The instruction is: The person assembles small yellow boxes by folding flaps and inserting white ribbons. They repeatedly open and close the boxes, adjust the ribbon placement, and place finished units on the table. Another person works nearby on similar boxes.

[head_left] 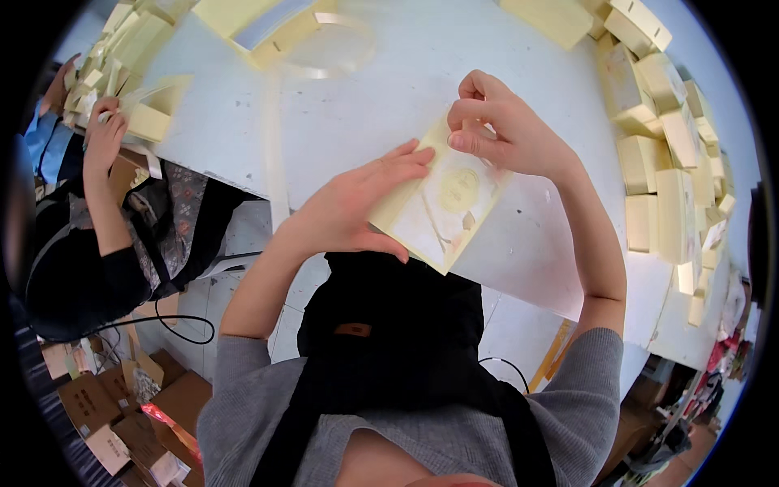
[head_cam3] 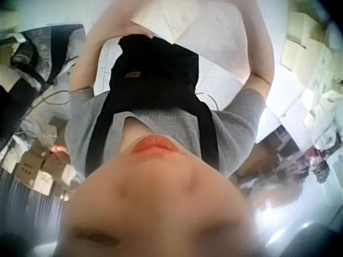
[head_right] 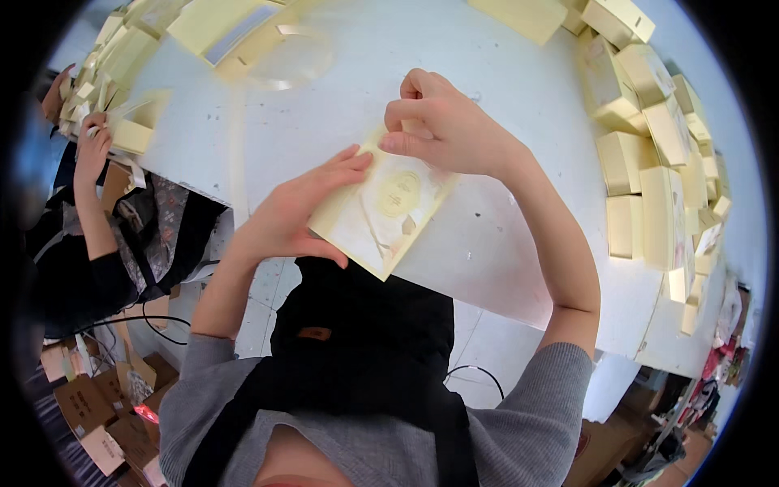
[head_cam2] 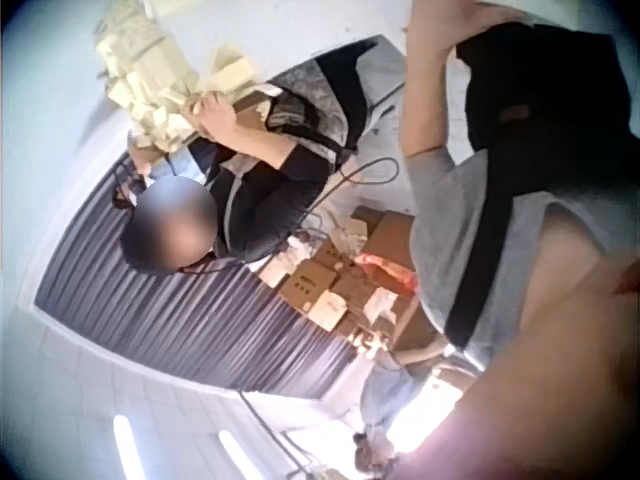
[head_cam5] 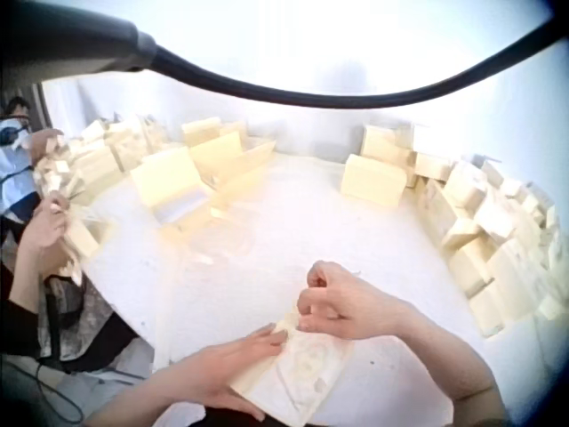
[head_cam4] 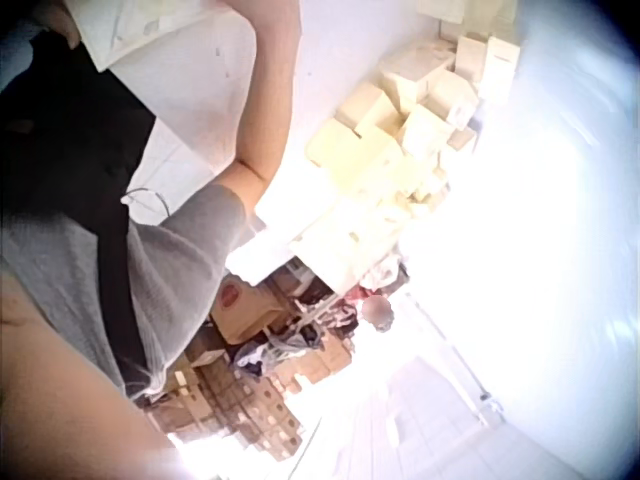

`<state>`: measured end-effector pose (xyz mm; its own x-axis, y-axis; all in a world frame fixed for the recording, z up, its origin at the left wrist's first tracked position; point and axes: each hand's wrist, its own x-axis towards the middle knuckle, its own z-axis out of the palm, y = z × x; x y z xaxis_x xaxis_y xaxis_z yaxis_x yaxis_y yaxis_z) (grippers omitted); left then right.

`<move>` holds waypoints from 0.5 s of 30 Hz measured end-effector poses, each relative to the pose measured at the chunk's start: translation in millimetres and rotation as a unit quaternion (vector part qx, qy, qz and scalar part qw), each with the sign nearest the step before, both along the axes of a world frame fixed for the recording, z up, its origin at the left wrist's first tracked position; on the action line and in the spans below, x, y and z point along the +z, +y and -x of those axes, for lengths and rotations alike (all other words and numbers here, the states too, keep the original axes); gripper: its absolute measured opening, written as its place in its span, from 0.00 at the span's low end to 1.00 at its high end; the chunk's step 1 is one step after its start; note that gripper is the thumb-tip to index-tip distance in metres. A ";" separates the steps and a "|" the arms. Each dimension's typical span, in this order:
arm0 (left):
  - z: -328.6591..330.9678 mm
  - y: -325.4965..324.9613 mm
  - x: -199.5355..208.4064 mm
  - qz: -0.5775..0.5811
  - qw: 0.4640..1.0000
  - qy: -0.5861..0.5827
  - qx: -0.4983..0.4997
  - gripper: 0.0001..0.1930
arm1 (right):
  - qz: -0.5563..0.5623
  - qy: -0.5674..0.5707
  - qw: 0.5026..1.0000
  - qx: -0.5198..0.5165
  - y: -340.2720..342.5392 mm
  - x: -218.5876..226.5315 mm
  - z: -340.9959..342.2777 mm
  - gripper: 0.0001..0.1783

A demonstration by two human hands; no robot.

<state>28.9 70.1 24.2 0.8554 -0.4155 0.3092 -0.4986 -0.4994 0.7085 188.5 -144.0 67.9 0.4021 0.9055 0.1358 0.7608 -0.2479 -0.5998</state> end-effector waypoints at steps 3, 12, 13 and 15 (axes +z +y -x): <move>4.4 1.4 -3.1 -0.003 1.000 -0.007 0.010 0.45 | -0.034 -0.100 0.994 -0.009 14.8 -13.1 5.0 0.15; 6.8 17.3 -19.4 -0.030 0.988 -0.146 0.045 0.40 | -0.207 -0.141 0.967 0.050 -43.6 -3.2 48.4 0.18; 7.8 17.1 -19.8 -0.039 0.986 -0.153 0.046 0.39 | -0.181 -0.187 0.965 0.032 -53.9 -4.3 60.7 0.18; 8.0 9.6 -17.2 -0.068 0.981 -0.175 0.040 0.38 | -0.150 -0.228 0.962 0.000 -57.6 3.1 74.0 0.16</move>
